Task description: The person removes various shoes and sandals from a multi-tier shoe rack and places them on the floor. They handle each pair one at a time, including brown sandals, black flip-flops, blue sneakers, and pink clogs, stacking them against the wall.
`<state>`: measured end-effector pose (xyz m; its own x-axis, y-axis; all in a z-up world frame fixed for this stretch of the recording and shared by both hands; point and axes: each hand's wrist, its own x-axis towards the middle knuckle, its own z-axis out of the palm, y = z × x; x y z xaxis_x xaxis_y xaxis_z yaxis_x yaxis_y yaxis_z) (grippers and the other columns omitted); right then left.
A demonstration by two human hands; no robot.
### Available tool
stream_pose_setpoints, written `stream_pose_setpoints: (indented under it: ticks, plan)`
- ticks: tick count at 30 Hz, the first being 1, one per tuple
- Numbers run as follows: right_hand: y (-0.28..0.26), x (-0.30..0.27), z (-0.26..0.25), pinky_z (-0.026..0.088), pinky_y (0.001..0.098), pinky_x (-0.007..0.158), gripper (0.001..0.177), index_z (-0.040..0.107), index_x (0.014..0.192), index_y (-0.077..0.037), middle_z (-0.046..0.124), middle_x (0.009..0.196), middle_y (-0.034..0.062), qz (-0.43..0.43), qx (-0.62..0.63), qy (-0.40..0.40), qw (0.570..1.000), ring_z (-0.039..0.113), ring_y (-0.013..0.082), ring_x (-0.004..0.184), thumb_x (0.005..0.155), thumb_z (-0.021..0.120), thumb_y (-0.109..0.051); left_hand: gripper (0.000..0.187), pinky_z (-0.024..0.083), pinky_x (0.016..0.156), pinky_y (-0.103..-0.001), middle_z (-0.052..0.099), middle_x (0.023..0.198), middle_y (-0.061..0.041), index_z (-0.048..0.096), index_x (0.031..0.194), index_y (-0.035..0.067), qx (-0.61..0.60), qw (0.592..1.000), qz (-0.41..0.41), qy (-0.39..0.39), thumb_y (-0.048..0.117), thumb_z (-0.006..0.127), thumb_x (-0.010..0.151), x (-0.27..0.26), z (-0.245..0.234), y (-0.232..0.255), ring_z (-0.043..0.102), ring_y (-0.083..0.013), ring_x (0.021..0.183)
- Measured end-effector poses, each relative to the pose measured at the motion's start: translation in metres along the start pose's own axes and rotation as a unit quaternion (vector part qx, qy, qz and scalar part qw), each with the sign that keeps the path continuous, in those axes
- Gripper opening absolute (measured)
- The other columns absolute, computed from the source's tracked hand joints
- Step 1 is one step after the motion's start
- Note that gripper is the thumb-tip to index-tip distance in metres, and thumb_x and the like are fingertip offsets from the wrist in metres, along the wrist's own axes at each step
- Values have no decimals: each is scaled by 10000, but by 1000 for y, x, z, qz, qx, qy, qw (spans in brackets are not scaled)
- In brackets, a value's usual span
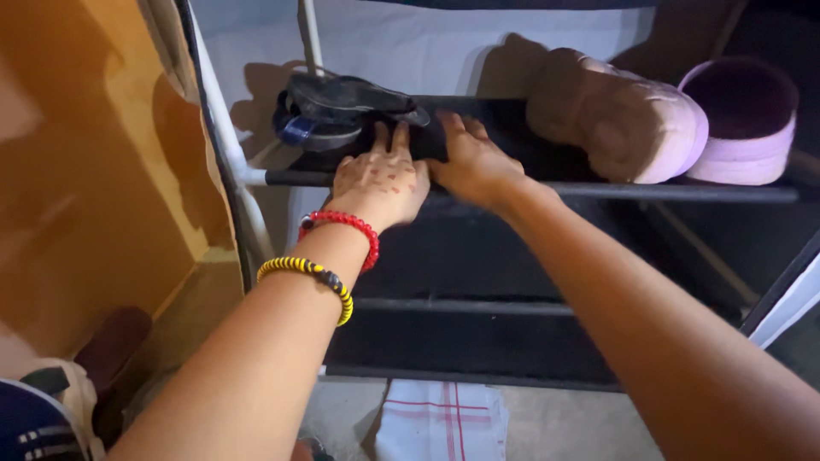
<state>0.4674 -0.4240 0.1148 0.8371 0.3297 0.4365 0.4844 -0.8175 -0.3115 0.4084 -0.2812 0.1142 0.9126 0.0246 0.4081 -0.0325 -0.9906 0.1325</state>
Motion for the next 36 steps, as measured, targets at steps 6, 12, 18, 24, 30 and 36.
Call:
stream_pose_setpoints:
  ticks: [6,12,18,24,30,36]
  plan:
    - [37,32,22,471,416,1085,568,549,1467,-177,599,1463,166,61,10,-170,984,594,347,1324,994,562,-493,573,448,1133,-480,583,1489,-116,632,1417,136,26,981,-47,-188,371,273,1037,11,-19,6,558,-343,1376]
    - [61,39,24,439,422,1050,378,563,1327,-115,535,1414,133,-304,-191,-188,914,532,325,1305,993,417,-216,557,469,1087,-519,617,1440,-89,656,1340,118,67,982,7,-176,332,251,1021,11,-13,4,572,-348,1345]
    - [16,16,-6,262,627,1176,657,540,1445,-253,458,1552,86,133,-68,-198,969,406,344,1454,911,520,-635,589,99,1245,-515,260,1666,-229,696,1265,47,170,983,67,14,405,310,1001,-4,-10,4,129,-427,1535]
    - [-1,0,-21,301,625,1159,703,629,1383,-275,564,1492,52,134,-36,-169,976,496,326,1408,819,548,-686,812,-69,1076,-742,162,1654,-207,439,1496,181,114,988,-53,85,612,423,807,-15,-16,9,-28,-458,1528]
    - [-2,-5,-23,469,486,1063,628,683,1342,-281,698,1334,49,110,-27,-148,983,642,284,1259,810,585,-598,1144,61,1169,-631,325,1584,-277,378,1549,-36,83,985,-82,125,778,590,774,-15,-17,-4,153,-403,1493]
    - [-12,-13,-30,503,449,1012,629,728,1273,-275,735,1233,35,129,-38,-130,982,680,250,1183,811,575,-674,1026,-58,1161,-716,340,1557,-184,452,1449,10,81,984,-102,125,686,711,721,-20,-25,4,3,-428,1528]
